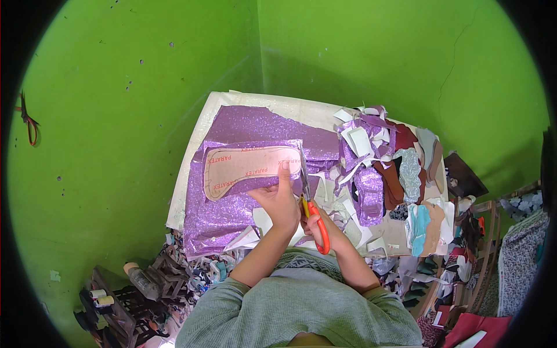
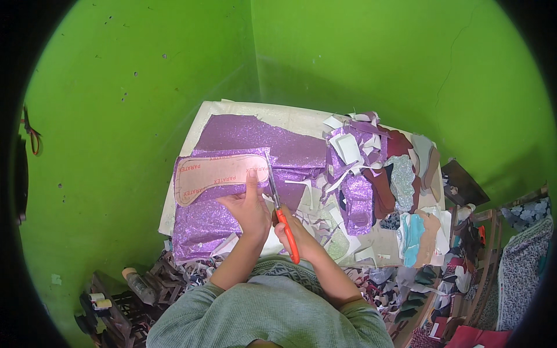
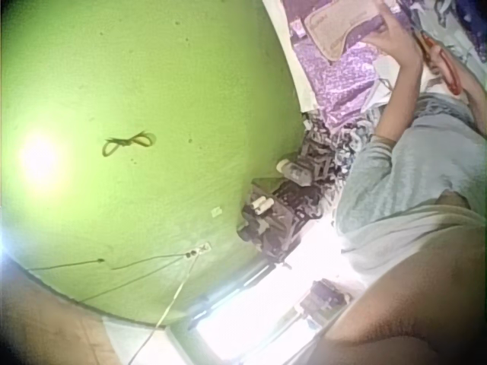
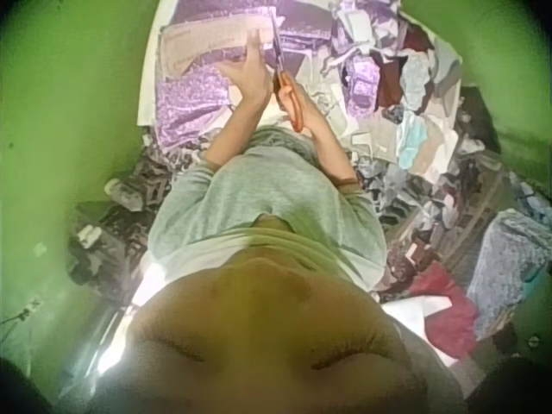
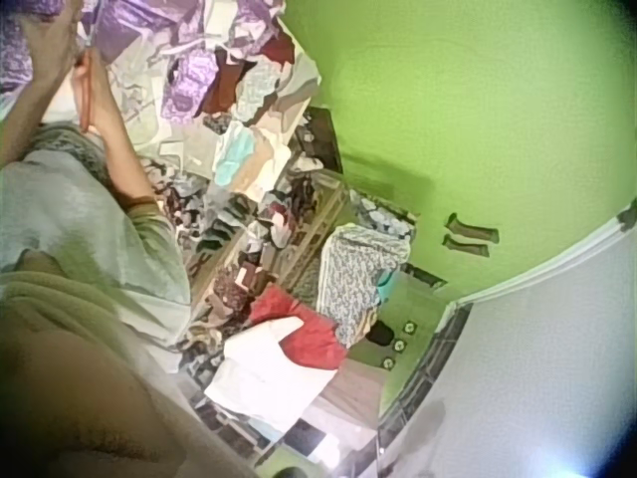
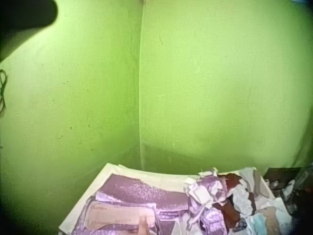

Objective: Cutting a purple fabric piece following a pink shoe pattern.

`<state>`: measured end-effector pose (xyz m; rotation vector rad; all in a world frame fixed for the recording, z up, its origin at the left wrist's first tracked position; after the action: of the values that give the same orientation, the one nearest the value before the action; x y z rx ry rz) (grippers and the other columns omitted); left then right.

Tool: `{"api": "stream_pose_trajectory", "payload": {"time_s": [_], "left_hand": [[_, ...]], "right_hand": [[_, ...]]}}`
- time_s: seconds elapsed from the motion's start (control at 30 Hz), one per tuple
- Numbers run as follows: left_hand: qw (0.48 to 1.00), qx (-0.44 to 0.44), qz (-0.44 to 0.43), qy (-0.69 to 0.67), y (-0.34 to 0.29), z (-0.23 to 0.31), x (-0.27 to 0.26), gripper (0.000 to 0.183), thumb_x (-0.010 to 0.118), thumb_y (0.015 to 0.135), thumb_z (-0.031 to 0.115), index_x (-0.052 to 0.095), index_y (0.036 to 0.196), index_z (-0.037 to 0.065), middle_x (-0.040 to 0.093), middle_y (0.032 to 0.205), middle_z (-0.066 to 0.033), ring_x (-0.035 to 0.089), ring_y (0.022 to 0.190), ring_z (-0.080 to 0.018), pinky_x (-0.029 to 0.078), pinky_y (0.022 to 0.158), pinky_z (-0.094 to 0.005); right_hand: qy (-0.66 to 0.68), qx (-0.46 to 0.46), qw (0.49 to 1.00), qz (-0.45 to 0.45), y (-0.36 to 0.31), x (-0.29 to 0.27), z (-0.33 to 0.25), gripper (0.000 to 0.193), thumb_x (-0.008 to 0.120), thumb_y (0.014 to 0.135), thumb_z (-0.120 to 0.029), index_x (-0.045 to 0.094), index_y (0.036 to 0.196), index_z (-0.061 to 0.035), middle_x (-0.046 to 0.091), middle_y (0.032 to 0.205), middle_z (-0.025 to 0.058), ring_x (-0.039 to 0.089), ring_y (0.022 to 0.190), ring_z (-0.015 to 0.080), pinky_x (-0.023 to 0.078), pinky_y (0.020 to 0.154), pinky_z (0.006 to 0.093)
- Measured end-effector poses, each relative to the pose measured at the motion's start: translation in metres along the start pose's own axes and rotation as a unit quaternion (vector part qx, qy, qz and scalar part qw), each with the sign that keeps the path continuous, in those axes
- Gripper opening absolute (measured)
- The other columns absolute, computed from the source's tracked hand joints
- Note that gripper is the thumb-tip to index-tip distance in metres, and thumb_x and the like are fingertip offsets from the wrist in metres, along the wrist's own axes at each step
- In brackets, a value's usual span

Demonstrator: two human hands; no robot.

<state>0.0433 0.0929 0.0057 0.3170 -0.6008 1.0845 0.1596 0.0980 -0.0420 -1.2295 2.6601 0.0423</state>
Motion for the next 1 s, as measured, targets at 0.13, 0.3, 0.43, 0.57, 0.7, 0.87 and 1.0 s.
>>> {"api": "stream_pose_trajectory", "payload": {"time_s": [0.13, 0.3, 0.43, 0.57, 0.7, 0.87, 1.0], "left_hand": [[1.000, 0.003, -0.007, -0.001, 0.001, -0.002, -0.001, 0.045, 0.061, 0.075, -0.002, 0.028, 0.105, 0.007, 0.049, 0.100, -0.0116, 0.055, 0.079, -0.0121, 0.049, 0.058, -0.0230], [0.996, -0.052, -0.045, -0.050, 0.003, 0.003, 0.002, 0.046, 0.061, 0.074, -0.003, 0.031, 0.107, 0.006, 0.049, 0.102, -0.0111, 0.055, 0.086, -0.0143, 0.050, 0.064, -0.0255], [0.991, -0.080, -0.060, -0.089, 0.001, 0.007, 0.004, 0.039, 0.060, 0.074, -0.005, 0.038, 0.103, 0.005, 0.052, 0.099, -0.0090, 0.056, 0.084, -0.0139, 0.050, 0.063, -0.0256], [0.988, -0.069, -0.060, -0.121, 0.001, 0.005, 0.002, 0.031, 0.060, 0.074, -0.006, 0.045, 0.100, 0.004, 0.055, 0.096, -0.0082, 0.056, 0.083, -0.0133, 0.050, 0.063, -0.0252], [0.986, -0.091, -0.090, -0.108, 0.000, 0.006, 0.002, 0.026, 0.059, 0.075, -0.004, 0.051, 0.099, 0.004, 0.057, 0.094, -0.0072, 0.057, 0.082, -0.0126, 0.050, 0.064, -0.0243], [0.986, -0.104, -0.079, -0.099, -0.002, 0.007, 0.003, 0.027, 0.059, 0.076, -0.003, 0.052, 0.101, 0.004, 0.057, 0.094, -0.0062, 0.057, 0.080, -0.0116, 0.049, 0.062, -0.0235], [0.987, -0.098, -0.092, -0.087, 0.000, 0.005, 0.000, 0.026, 0.059, 0.076, -0.002, 0.051, 0.101, 0.004, 0.056, 0.095, -0.0055, 0.055, 0.083, -0.0117, 0.047, 0.067, -0.0243]], "right_hand": [[0.007, 0.009, 1.000, -0.001, 0.001, 0.000, 0.004, 0.070, 0.017, 0.079, -0.067, 0.037, 0.090, -0.0012, 0.042, 0.066, 0.0116, 0.045, 0.058, 0.0237, 0.038, 0.057, 0.0346], [0.064, 0.049, 0.997, -0.014, 0.000, -0.002, -0.006, 0.075, 0.023, 0.069, -0.075, 0.037, 0.089, -0.0042, 0.038, 0.068, 0.0043, 0.036, 0.057, 0.0146, 0.032, 0.052, 0.0264], [0.128, 0.072, 0.989, -0.013, -0.004, 0.000, -0.016, 0.081, 0.030, 0.059, -0.082, 0.036, 0.088, -0.0072, 0.032, 0.070, -0.0026, 0.027, 0.055, 0.0056, 0.025, 0.047, 0.0186], [0.178, 0.084, 0.980, -0.037, -0.008, 0.007, -0.021, 0.079, 0.030, 0.059, -0.082, 0.035, 0.086, -0.0077, 0.030, 0.070, -0.0025, 0.026, 0.055, 0.0057, 0.024, 0.047, 0.0185], [0.195, 0.088, 0.976, -0.040, -0.009, 0.005, -0.020, 0.077, 0.031, 0.061, -0.081, 0.036, 0.087, -0.0080, 0.030, 0.070, -0.0021, 0.026, 0.055, 0.0061, 0.024, 0.047, 0.0192], [0.187, 0.090, 0.978, -0.033, -0.010, 0.003, -0.019, 0.066, 0.033, 0.072, -0.071, 0.039, 0.092, -0.0080, 0.030, 0.071, -0.0021, 0.025, 0.055, 0.0067, 0.024, 0.047, 0.0202], [0.200, 0.095, 0.974, -0.041, -0.013, 0.004, -0.014, 0.055, 0.033, 0.077, -0.061, 0.041, 0.095, -0.0089, 0.030, 0.071, -0.0024, 0.025, 0.054, 0.0067, 0.023, 0.046, 0.0203]]}}
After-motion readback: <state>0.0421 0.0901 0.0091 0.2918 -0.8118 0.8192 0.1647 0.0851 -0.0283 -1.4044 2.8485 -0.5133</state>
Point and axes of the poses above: each hand's wrist, its own y-axis towards the middle knuckle, its own x-axis out of the palm, z = x × y, the point moved 5 cm from there along y, towards the middle knuckle
